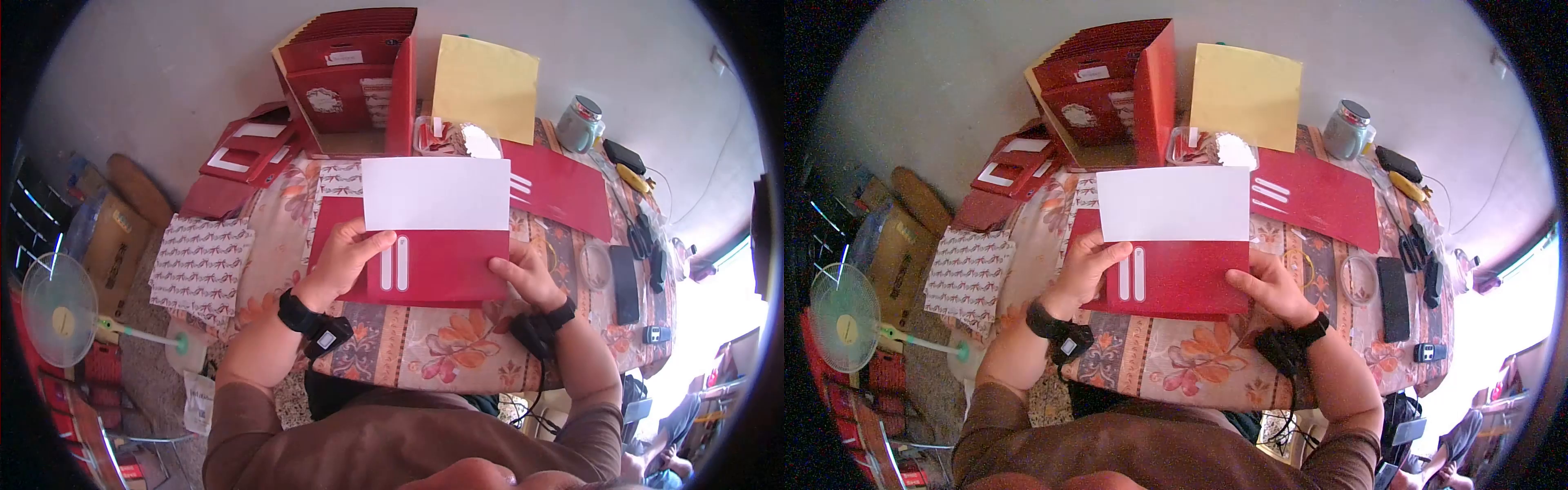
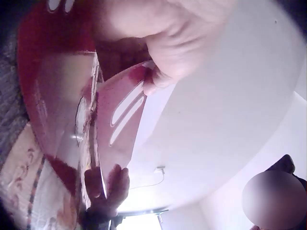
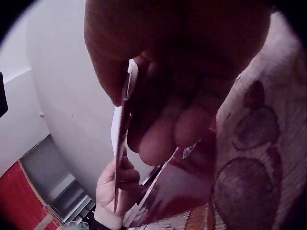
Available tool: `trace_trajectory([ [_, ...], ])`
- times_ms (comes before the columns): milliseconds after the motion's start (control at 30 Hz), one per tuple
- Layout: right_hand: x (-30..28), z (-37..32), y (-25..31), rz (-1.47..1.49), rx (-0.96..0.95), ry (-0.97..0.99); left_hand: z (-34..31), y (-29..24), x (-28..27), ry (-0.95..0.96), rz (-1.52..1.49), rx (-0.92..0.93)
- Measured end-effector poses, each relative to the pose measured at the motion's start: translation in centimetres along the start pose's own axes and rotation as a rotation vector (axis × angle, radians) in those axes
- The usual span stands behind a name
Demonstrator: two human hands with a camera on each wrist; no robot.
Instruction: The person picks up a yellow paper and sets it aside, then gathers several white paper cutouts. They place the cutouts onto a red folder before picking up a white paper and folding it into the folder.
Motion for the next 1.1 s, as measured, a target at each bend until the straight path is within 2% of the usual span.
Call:
trace_trajectory([
  [100, -0.8, 0.1, -0.7, 0.048, -0.039, -0.057, -0.1, 0.3, -0.1, 0.003, 0.014, -0.029],
  [367, -0.8, 0.3, -1.2, 0.086, 0.005, -0.095, -0.5, 1.0, 1.1, 0.116, 0.045, -0.112],
  [433, -0.7, 0.2, -1.7, 0.104, 0.046, -0.086, -0.6, 1.0, 1.3, 0.112, 0.050, -0.129],
  [667, -0.7, 0.2, -1.6, 0.011, 0.018, -0.093, -0.9, 1.1, 1.8, 0.074, 0.015, -0.216],
  [767, -0.7, 0.3, -2.0, -0.005, 0.017, -0.092, -0.9, 1.2, 1.9, 0.183, 0.052, -0.180],
  [1100, 0.4, 0.1, -0.9, 0.000, 0.035, -0.017, -0.8, 1.2, 1.8, 0.218, 0.083, -0.110],
])
Point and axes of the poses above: each hand's wrist, its own z-axis towards the middle knuckle, its own x-axis out of the palm, y = z × x, the point moved 8 cm from there along z, towards the middle knuckle, and after that the axes turned 10 degrees about -z, right-handed, at the moved point
